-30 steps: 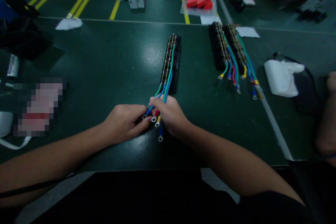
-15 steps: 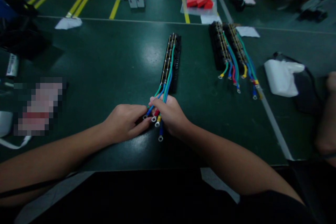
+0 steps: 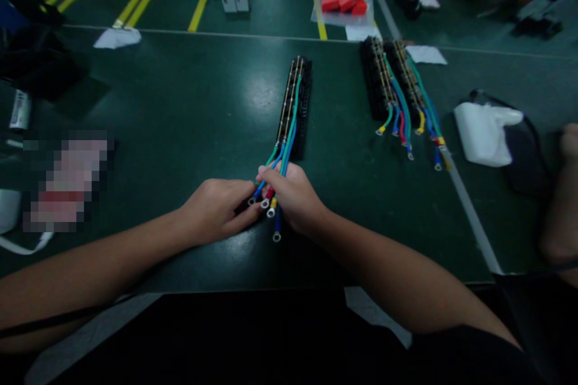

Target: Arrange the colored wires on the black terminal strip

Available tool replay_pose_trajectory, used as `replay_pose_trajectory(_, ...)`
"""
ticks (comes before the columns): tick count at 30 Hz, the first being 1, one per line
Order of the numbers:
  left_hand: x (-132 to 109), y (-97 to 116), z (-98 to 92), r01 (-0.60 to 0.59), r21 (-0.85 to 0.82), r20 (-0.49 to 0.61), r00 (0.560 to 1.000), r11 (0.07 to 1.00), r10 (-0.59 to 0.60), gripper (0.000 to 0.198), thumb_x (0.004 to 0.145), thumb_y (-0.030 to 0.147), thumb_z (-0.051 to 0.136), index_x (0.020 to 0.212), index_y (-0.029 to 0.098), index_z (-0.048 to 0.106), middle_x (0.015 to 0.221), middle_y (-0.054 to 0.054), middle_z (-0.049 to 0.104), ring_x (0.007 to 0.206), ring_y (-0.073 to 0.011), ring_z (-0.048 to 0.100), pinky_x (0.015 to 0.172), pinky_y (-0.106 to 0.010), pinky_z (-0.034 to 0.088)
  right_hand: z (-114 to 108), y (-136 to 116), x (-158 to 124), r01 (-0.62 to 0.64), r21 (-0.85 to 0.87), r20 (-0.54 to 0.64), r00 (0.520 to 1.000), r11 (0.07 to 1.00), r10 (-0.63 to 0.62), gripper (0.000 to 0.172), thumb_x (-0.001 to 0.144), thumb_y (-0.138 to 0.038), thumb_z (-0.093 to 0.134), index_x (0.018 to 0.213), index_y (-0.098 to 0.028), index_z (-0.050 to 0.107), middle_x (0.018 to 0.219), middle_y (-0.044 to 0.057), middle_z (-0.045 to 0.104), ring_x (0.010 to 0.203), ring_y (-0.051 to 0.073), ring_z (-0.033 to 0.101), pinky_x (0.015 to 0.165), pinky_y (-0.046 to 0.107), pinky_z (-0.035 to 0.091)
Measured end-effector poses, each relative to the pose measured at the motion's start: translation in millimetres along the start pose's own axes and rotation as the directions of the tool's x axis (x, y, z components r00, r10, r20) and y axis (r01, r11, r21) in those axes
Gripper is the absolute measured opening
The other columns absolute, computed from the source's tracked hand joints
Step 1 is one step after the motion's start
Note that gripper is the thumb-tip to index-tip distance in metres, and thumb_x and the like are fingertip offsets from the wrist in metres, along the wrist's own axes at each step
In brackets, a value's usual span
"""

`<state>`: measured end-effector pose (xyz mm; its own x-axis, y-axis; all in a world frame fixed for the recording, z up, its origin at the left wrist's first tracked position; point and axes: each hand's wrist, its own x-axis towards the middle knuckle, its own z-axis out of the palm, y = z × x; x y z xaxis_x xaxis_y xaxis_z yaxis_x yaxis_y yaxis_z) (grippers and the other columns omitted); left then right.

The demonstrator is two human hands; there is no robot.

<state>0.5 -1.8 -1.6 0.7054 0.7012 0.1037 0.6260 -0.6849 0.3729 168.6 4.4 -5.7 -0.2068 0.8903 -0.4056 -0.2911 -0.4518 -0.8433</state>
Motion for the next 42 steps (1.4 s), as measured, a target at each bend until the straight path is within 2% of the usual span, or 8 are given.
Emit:
replay_pose_trajectory(10, 1.3, 0.7, -0.4, -0.016, 0.030, 0.030, 0.999, 0.999, 0.015, 0.028, 0.097, 0.039, 0.043, 0.084, 0.018, 0.055, 0.071, -0.001, 0.061, 0.060, -0.0146, 0.056, 0.054, -0.027, 0.036, -0.9, 2.1, 1.4, 0.005, -0.008, -0.030, 1.000, 1.000, -0.006, 0.018, 0.079, -0.032, 0.068, 0.075, -0.017, 0.059, 0.051, -0.005, 0.049, 0.046, 0.009, 0.045, 0.047, 0.023, 0.036)
replay_pose_trajectory(19, -2.4, 1.9, -0.8, 0.015, -0.034, -0.129, 0.992, 0.999, -0.019, 0.031, 0.097, 0.042, 0.046, 0.082, 0.017, 0.055, 0.066, 0.001, 0.055, 0.054, -0.0119, 0.047, 0.052, -0.026, 0.033, 0.2, 0.5, -0.1, 0.014, 0.022, 0.013, 1.000, 1.000, -0.014, 0.021, 0.083, -0.032, 0.066, 0.071, -0.016, 0.059, 0.049, -0.006, 0.047, 0.045, 0.008, 0.041, 0.047, 0.022, 0.032)
replay_pose_trajectory(25, -3.6, 2.8, -0.8, 0.046, -0.059, -0.255, 0.965, 0.997, -0.060, 0.024, 0.094, 0.037, 0.052, 0.084, 0.016, 0.056, 0.067, 0.001, 0.056, 0.056, -0.0108, 0.049, 0.053, -0.024, 0.035, -1.1, 2.0, -0.1, 0.021, 0.064, 0.024, 0.999, 0.998, -0.022, 0.025, 0.080, -0.034, 0.071, 0.069, -0.018, 0.056, 0.053, -0.005, 0.049, 0.049, 0.008, 0.043, 0.051, 0.023, 0.035)
replay_pose_trajectory(29, -5.0, 3.6, -1.3, 0.047, -0.029, -0.298, 0.953, 0.998, -0.054, 0.019, 0.093, 0.035, 0.053, 0.087, 0.017, 0.056, 0.069, 0.002, 0.056, 0.056, -0.0107, 0.049, 0.053, -0.024, 0.035, -1.7, 2.2, -0.6, 0.016, 0.060, 0.032, 0.999, 0.998, -0.018, 0.027, 0.080, -0.034, 0.071, 0.066, -0.019, 0.054, 0.052, -0.006, 0.048, 0.047, 0.008, 0.041, 0.049, 0.023, 0.033)
replay_pose_trajectory(39, -1.5, 2.0, -2.0, 0.041, 0.035, -0.312, 0.950, 0.999, -0.028, 0.025, 0.096, 0.030, 0.045, 0.079, 0.015, 0.055, 0.063, 0.002, 0.052, 0.053, -0.0109, 0.047, 0.052, -0.025, 0.034, -1.9, 5.6, 0.5, 0.069, -0.020, 0.011, 0.998, 0.997, -0.069, 0.036, 0.081, -0.039, 0.071, 0.061, -0.019, 0.050, 0.048, -0.005, 0.049, 0.045, 0.009, 0.043, 0.048, 0.024, 0.034)
replay_pose_trajectory(42, -1.1, 1.4, -2.1, 0.054, 0.050, -0.288, 0.957, 0.997, -0.038, 0.027, 0.097, 0.030, 0.043, 0.079, 0.015, 0.055, 0.064, 0.001, 0.052, 0.055, -0.0118, 0.049, 0.053, -0.026, 0.035, -1.3, 5.2, -0.6, 0.067, -0.027, -0.011, 0.998, 0.997, -0.067, 0.035, 0.081, -0.040, 0.072, 0.063, -0.019, 0.050, 0.048, -0.005, 0.049, 0.045, 0.008, 0.043, 0.046, 0.023, 0.033)
